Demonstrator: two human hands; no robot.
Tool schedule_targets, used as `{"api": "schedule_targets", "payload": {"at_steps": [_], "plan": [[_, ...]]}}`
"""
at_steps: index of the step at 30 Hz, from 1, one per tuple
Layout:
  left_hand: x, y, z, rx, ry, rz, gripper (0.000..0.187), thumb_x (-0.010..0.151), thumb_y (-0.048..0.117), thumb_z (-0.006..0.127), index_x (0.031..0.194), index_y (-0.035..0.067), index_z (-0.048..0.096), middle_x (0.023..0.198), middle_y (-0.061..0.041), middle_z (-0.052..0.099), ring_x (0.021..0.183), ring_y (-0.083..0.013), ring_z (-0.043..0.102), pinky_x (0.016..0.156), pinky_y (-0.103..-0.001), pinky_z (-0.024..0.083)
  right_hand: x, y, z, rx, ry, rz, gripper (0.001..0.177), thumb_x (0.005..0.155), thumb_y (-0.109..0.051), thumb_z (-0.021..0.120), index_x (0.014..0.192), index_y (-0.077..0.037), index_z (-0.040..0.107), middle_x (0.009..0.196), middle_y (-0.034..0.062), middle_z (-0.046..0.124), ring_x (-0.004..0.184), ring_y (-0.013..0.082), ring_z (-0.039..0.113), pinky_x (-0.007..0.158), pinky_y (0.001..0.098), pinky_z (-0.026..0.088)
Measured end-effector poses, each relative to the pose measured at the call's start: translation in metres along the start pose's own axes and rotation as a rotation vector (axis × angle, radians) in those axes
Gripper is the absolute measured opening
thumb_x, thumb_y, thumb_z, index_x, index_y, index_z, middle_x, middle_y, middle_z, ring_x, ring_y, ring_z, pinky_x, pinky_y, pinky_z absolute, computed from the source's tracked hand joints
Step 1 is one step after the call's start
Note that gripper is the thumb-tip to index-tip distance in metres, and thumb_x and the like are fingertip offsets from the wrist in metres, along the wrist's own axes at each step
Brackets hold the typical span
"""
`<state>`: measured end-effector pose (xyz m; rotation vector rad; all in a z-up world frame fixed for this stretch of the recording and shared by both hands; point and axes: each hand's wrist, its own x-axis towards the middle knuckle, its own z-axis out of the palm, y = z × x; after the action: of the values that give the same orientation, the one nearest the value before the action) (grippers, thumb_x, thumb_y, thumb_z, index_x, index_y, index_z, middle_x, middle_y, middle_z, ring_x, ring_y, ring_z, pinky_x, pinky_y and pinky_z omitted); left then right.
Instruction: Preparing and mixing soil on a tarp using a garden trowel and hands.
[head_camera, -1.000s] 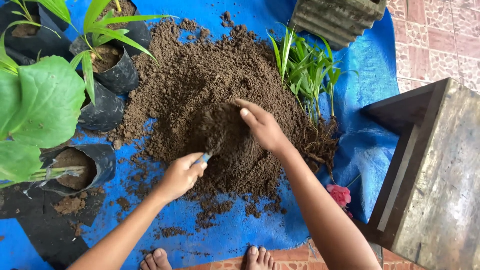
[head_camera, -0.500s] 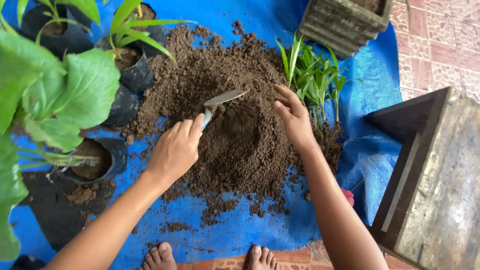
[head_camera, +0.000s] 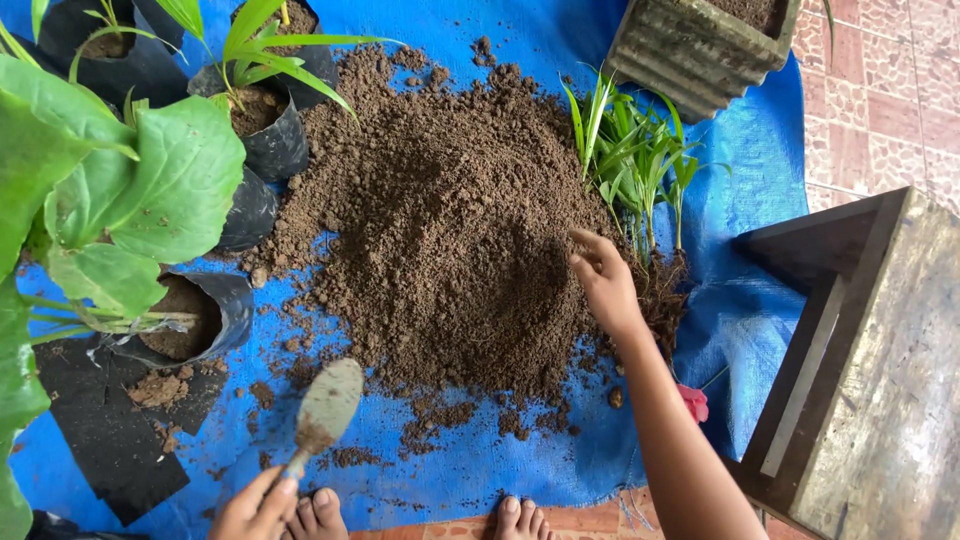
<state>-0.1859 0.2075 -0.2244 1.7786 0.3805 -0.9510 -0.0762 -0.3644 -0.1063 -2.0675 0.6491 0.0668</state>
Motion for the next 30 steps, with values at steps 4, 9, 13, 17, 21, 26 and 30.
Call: {"api": "schedule_targets", "payload": {"at_steps": [4,9,13,17,21,26,30], "plan": [[-0.019,0.119,0.056,0.047,-0.132,0.061,0.043,0.098,0.013,0.050,0.138,0.000,0.059,0.067,-0.013,0.070,0.039,-0.0146,0.047,0.035,-0.029,0.032,-0.044,0.000,0.037,0.061,0.022,0.017,0.027,0.103,-0.013,0.056,0.124,-0.010,0.072,0.114,0.0076,0.076,0.101,0.0190,0.072,0.092,0.0360,0.062],[-0.008,0.261,0.119,0.094,-0.342,0.206,0.040,0.104,0.022,0.040,0.139,0.005,0.052,0.084,-0.006,0.070,0.045,-0.0100,0.048,0.037,-0.022,0.043,-0.110,0.000,0.084,0.283,-0.379,0.085,0.040,0.111,-0.035,0.039,0.100,-0.010,0.068,0.086,0.0028,0.065,0.077,0.0127,0.059,0.073,0.0301,0.052],[0.000,0.313,0.151,0.212,-0.407,0.240,0.050,0.105,0.027,0.037,0.150,0.007,0.036,0.084,-0.007,0.065,0.051,-0.0097,0.050,0.040,-0.022,0.043,-0.131,-0.023,0.090,0.654,-0.640,0.146,0.093,0.096,-0.068,0.022,0.153,0.001,0.047,0.140,0.0256,0.064,0.113,0.0331,0.067,0.091,0.0484,0.058],[-0.018,0.330,0.163,0.765,-0.451,0.365,0.054,0.106,0.030,0.035,0.153,0.007,0.023,0.100,-0.012,0.066,0.065,-0.0173,0.064,0.056,-0.029,0.056,-0.140,-0.036,0.103,1.115,-0.576,0.310,0.066,0.101,-0.052,0.038,0.140,0.000,0.053,0.128,0.0223,0.062,0.113,0.0300,0.060,0.099,0.0504,0.049],[-0.043,0.345,0.130,1.160,-0.629,0.448,0.038,0.095,0.035,0.055,0.131,0.022,0.053,0.111,-0.006,0.072,0.094,-0.0347,0.069,0.078,-0.051,0.052,-0.146,0.001,0.100,1.261,-0.335,0.491,0.022,0.107,-0.015,0.053,0.122,-0.001,0.059,0.123,0.0210,0.069,0.113,0.0312,0.065,0.103,0.0481,0.051],[-0.056,0.356,0.092,1.468,-0.702,0.361,0.031,0.097,0.040,0.059,0.121,0.021,0.056,0.111,0.001,0.068,0.106,-0.0249,0.065,0.092,-0.047,0.052,-0.201,0.079,0.071,1.067,-0.039,0.419,0.025,0.106,-0.013,0.054,0.130,-0.006,0.054,0.083,0.0084,0.053,0.073,0.0210,0.053,0.066,0.0369,0.042],[-0.063,0.361,0.104,1.503,-0.818,0.274,0.028,0.097,0.045,0.058,0.117,0.025,0.061,0.116,0.003,0.067,0.108,-0.0260,0.065,0.091,-0.048,0.052,-0.270,0.122,0.080,0.716,0.281,0.678,0.034,0.110,-0.034,0.049,0.116,-0.003,0.061,0.070,0.0129,0.054,0.050,0.0204,0.044,0.046,0.0363,0.036]]}}
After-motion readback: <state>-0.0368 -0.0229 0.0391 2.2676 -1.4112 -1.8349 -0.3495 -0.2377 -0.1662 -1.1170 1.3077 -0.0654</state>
